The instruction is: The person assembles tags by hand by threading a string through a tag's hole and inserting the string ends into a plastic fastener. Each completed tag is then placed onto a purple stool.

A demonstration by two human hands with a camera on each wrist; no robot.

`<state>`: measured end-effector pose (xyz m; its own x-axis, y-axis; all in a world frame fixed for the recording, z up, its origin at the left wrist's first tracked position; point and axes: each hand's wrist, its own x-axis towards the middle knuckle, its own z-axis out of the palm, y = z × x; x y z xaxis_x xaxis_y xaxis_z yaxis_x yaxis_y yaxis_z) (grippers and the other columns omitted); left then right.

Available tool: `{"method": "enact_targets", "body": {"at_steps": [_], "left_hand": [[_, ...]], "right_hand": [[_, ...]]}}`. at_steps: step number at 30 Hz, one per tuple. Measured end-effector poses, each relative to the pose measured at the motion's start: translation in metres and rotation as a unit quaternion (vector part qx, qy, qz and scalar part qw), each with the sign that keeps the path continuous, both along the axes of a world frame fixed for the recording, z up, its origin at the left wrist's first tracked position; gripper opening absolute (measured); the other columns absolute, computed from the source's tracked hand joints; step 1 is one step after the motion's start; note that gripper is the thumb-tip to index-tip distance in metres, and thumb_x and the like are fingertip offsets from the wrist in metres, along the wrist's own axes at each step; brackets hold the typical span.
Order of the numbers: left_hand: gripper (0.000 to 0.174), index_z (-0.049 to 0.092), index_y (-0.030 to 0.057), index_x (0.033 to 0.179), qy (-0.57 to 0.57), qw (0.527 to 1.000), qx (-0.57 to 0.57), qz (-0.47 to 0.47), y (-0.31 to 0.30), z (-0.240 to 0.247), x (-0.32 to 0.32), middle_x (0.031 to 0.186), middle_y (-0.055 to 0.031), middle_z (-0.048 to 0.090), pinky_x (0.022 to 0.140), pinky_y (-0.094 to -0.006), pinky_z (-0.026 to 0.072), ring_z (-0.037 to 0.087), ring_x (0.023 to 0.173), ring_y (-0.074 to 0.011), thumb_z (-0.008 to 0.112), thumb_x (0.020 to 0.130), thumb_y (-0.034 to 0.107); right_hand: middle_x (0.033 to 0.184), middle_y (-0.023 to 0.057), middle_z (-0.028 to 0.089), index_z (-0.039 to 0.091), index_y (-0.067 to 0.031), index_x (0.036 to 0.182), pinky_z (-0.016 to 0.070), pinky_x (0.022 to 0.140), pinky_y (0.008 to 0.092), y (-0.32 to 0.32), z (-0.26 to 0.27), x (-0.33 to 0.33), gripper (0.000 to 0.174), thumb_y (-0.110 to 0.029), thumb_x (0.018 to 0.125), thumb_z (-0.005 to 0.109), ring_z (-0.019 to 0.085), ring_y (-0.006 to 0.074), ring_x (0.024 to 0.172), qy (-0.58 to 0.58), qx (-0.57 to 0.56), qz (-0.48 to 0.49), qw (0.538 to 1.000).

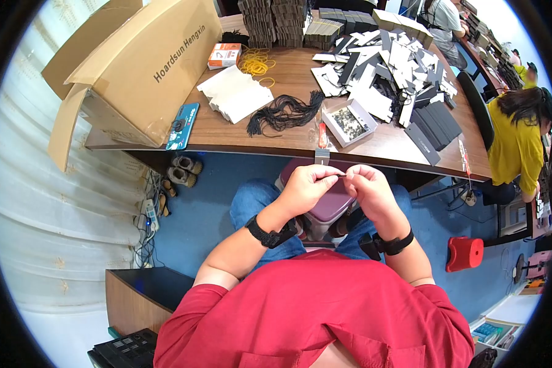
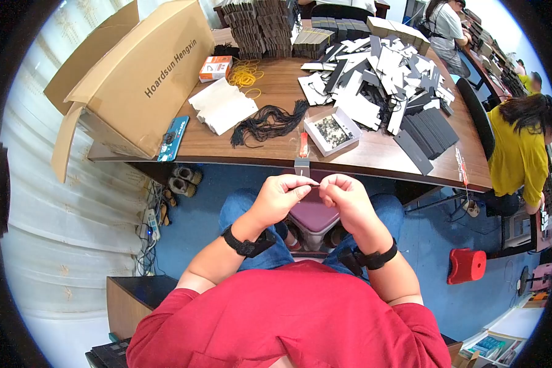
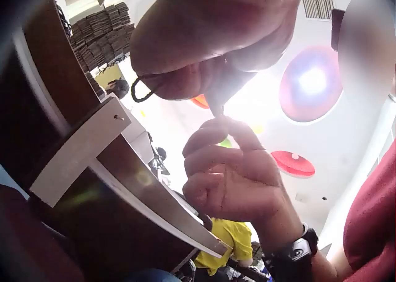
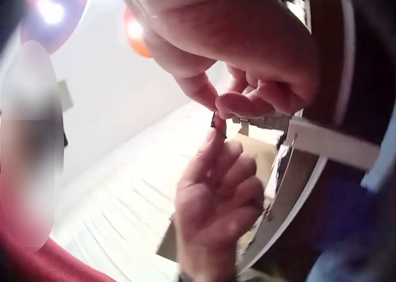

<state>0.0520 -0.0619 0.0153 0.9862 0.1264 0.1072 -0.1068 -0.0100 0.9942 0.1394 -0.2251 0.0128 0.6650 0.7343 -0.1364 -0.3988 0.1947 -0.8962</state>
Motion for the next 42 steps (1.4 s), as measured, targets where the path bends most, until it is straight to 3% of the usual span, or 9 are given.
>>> {"method": "enact_targets", "body": {"at_steps": [3, 10, 13, 17, 24, 28, 34, 37, 42], "left_hand": [[0.018, 0.067, -0.0005, 0.1, 0.006, 0.999, 0.029, 0.014, 0.0, 0.001, -0.001, 0.086, -0.0012, 0.065, 0.073, -0.022, 0.0453, 0.056, 0.081, -0.0064, 0.055, 0.088, 0.007], [0.021, 0.066, -0.0023, 0.101, 0.003, 0.999, 0.041, 0.019, -0.002, 0.001, 0.003, 0.086, -0.0056, 0.067, 0.072, -0.0235, 0.046, 0.057, 0.08, -0.008, 0.055, 0.088, 0.01], [0.02, 0.066, -0.003, 0.102, 0.015, 1.0, 0.007, 0.01, -0.003, -0.002, 0.002, 0.083, -0.0008, 0.063, 0.069, -0.0204, 0.0432, 0.053, 0.077, -0.0058, 0.055, 0.09, 0.01], [0.019, 0.063, -0.0021, 0.101, 0.105, 0.98, -0.157, -0.067, 0.003, 0.002, 0.001, 0.067, 0.0045, 0.052, 0.049, -0.0176, 0.0334, 0.041, 0.055, -0.0016, 0.054, 0.091, 0.012], [0.021, 0.059, -0.0002, 0.106, 0.19, 0.892, -0.366, -0.186, 0.015, -0.003, 0.0, 0.059, 0.0094, 0.038, 0.04, -0.0172, 0.0178, 0.024, 0.044, 0.0001, 0.054, 0.092, 0.015], [0.016, 0.062, -0.0006, 0.1, 0.115, 0.968, -0.208, -0.077, 0.003, 0.001, 0.0, 0.063, 0.0082, 0.046, 0.044, -0.0169, 0.0259, 0.033, 0.05, 0.0008, 0.057, 0.09, 0.01], [0.009, 0.064, -0.0016, 0.089, 0.037, 0.999, 0.028, 0.016, -0.003, 0.004, -0.006, 0.077, 0.0027, 0.058, 0.063, -0.0171, 0.0419, 0.05, 0.07, -0.0017, 0.063, 0.084, 0.005], [0.009, 0.063, -0.0017, 0.089, 0.056, 0.996, 0.054, 0.03, -0.004, 0.011, -0.007, 0.081, 0.0013, 0.059, 0.066, -0.0174, 0.0433, 0.051, 0.073, -0.0026, 0.064, 0.083, 0.005], [0.01, 0.061, -0.0012, 0.092, 0.019, 0.997, -0.053, 0.045, -0.003, -0.007, -0.002, 0.084, 0.0005, 0.06, 0.066, -0.0178, 0.0443, 0.053, 0.074, -0.0029, 0.063, 0.083, 0.003]], "right_hand": [[0.074, -0.0004, 0.06, 0.063, -0.0017, 0.087, 0.038, 0.057, 0.0176, -0.001, 0.01, -0.006, 0.008, -0.009, 0.083, 0.066, 0.05, 0.0045, 0.062, -0.162, -0.082, -0.063, 0.981], [0.082, 0.0033, 0.062, 0.064, -0.0013, 0.091, 0.0427, 0.063, 0.0216, -0.011, 0.007, 0.005, 0.011, -0.01, 0.084, 0.064, 0.054, 0.009, 0.069, 0.021, 0.005, -0.022, 1.0], [0.089, 0.0075, 0.061, 0.064, -0.0011, 0.095, 0.0447, 0.068, 0.0269, -0.005, 0.018, -0.005, 0.018, -0.01, 0.079, 0.065, 0.056, 0.0147, 0.078, -0.422, -0.064, -0.142, 0.893], [0.094, 0.0087, 0.059, 0.065, -0.0042, 0.095, 0.0445, 0.076, 0.0342, 0.002, 0.038, -0.001, 0.028, -0.005, 0.067, 0.07, 0.057, 0.0239, 0.085, -0.685, -0.082, -0.068, 0.721], [0.084, 0.004, 0.06, 0.061, -0.0074, 0.079, 0.0426, 0.071, 0.0337, 0.005, 0.044, 0.007, 0.02, -0.001, 0.062, 0.071, 0.056, 0.0223, 0.078, -0.719, -0.08, -0.033, 0.69], [0.081, 0.0054, 0.059, 0.06, -0.0063, 0.077, 0.0449, 0.068, 0.0327, 0.0, 0.046, 0.009, 0.021, 0.001, 0.061, 0.07, 0.057, 0.0237, 0.075, -0.712, -0.089, -0.054, 0.695], [0.076, 0.0072, 0.061, 0.06, -0.0035, 0.081, 0.0473, 0.061, 0.0272, -0.004, 0.043, 0.003, 0.015, -0.002, 0.07, 0.07, 0.06, 0.019, 0.068, -0.571, -0.116, -0.02, 0.812], [0.078, 0.0068, 0.064, 0.062, -0.0014, 0.082, 0.0473, 0.062, 0.0241, -0.006, 0.034, 0.003, 0.009, -0.004, 0.078, 0.068, 0.059, 0.0131, 0.067, -0.18, -0.125, 0.034, 0.975], [0.084, 0.0071, 0.064, 0.063, 0.0009, 0.094, 0.0485, 0.064, 0.0234, -0.009, 0.026, 0.011, 0.021, -0.019, 0.091, 0.056, 0.06, 0.0124, 0.071, 0.098, 0.012, 0.051, 0.994]]}}
